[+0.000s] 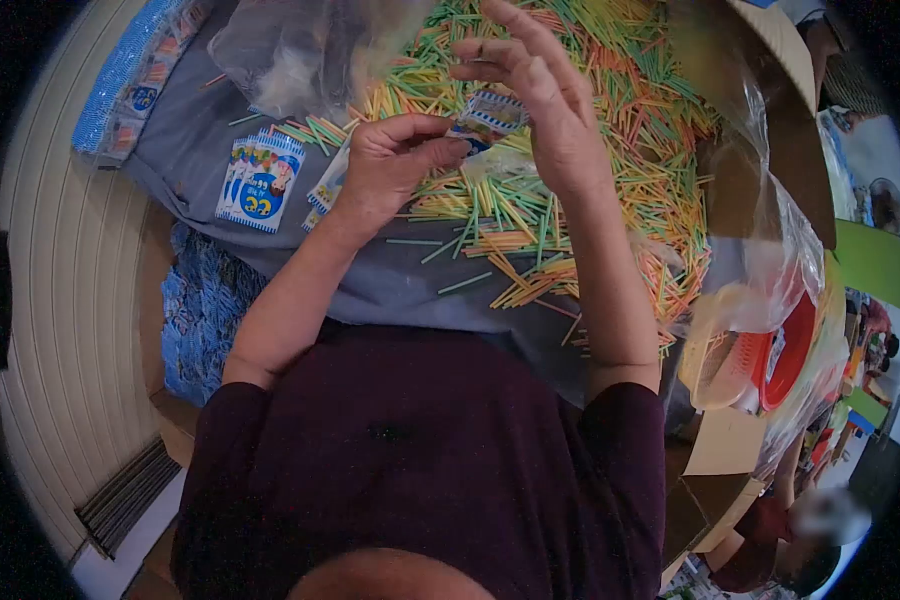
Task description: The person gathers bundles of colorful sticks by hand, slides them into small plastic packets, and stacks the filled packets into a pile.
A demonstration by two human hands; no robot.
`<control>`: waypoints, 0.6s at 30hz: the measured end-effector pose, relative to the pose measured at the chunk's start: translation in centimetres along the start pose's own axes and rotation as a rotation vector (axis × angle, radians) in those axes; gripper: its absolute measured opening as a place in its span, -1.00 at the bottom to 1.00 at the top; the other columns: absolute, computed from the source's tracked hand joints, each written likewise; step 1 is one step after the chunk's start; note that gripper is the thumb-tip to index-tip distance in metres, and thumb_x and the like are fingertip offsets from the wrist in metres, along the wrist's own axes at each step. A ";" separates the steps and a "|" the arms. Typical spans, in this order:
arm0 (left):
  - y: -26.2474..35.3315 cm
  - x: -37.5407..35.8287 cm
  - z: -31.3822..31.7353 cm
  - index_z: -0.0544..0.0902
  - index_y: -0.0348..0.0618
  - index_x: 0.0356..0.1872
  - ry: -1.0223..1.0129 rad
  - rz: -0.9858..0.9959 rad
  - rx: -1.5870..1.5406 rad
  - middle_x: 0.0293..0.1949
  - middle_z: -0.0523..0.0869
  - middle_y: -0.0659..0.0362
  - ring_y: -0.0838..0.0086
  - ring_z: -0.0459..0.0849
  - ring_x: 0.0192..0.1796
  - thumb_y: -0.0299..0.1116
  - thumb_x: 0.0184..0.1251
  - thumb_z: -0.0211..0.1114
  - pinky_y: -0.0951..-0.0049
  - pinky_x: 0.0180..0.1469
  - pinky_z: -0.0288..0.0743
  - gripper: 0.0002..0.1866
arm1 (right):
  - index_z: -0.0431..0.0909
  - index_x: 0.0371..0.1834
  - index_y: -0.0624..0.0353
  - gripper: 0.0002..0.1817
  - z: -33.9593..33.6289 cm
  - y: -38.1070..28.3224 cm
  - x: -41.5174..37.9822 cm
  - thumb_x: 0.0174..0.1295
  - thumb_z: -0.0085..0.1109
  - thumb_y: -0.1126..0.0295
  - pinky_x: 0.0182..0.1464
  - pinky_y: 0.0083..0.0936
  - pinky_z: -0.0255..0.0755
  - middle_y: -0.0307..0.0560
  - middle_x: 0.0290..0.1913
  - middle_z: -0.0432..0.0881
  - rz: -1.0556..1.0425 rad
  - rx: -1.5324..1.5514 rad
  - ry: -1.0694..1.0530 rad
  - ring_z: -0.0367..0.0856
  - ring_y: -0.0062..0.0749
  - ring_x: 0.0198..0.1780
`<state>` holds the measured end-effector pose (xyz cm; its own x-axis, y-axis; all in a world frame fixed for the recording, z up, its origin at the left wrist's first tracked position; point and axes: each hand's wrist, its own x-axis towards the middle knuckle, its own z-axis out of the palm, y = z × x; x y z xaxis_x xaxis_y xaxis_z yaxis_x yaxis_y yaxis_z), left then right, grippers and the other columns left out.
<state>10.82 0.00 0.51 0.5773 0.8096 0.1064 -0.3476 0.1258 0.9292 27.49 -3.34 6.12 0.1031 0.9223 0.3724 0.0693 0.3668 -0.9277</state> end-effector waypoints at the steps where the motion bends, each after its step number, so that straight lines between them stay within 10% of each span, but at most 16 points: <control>1: 0.0 0.0 0.0 0.74 -0.32 -0.20 0.002 0.005 -0.001 -0.30 0.76 0.23 0.66 0.66 -0.27 -0.52 0.20 0.47 0.66 -0.19 0.56 -0.83 | 0.43 0.30 0.32 -0.09 0.0 -0.7 0.4 0.28 -0.04 -0.38 0.14 -0.34 0.49 0.18 0.14 0.59 0.056 0.098 0.046 0.57 -0.23 0.18; 3: 0.0 0.0 -0.2 0.72 -0.34 -0.14 0.000 -0.048 -0.112 -0.27 0.76 0.24 0.66 0.66 -0.25 -0.55 0.24 0.44 0.65 -0.16 0.57 -0.81 | 0.44 0.28 0.34 -0.18 2.6 -3.4 1.2 0.37 -0.08 -0.28 0.10 -0.40 0.50 0.13 0.08 0.64 0.131 0.082 0.246 0.61 -0.31 0.10; 7: 0.8 -0.6 0.1 0.71 -0.33 -0.11 -0.027 0.003 -0.251 -0.27 0.75 0.23 0.67 0.66 -0.22 -0.60 0.25 0.40 0.63 -0.14 0.58 -0.81 | 0.59 0.08 0.34 -0.44 1.9 -0.6 0.1 0.54 -0.19 0.01 0.04 -0.46 0.51 -0.05 -0.11 0.71 0.094 -0.052 -0.143 0.65 -0.43 -0.05; 14: 2.1 -5.6 -2.8 0.68 -0.32 -0.06 0.047 -0.018 0.255 -0.24 0.72 0.26 0.66 0.64 -0.16 -0.62 0.29 0.33 0.63 -0.05 0.52 -0.79 | 0.62 0.06 0.28 -0.53 3.9 -0.4 -1.0 0.49 -0.02 0.07 0.07 -0.48 0.47 -0.10 -0.06 0.72 0.073 -0.003 -0.174 0.62 -0.49 -0.03; 18: 7.4 -8.3 -8.4 0.66 -0.30 -0.03 0.287 -0.003 0.393 -0.33 0.66 0.27 0.67 0.60 -0.21 -0.57 0.32 0.28 0.55 -0.12 0.49 -0.78 | 0.61 0.16 0.12 -0.53 -4.8 -0.7 0.2 0.20 0.36 0.21 0.21 -0.29 0.42 0.00 0.12 0.64 -0.188 -0.952 -0.212 0.57 -0.19 0.19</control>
<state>-2.74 -0.96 3.51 0.3314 0.9420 0.0530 -0.0094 -0.0529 0.9986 32.19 -3.98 6.99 -0.1645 0.8959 0.4126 0.8435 0.3446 -0.4120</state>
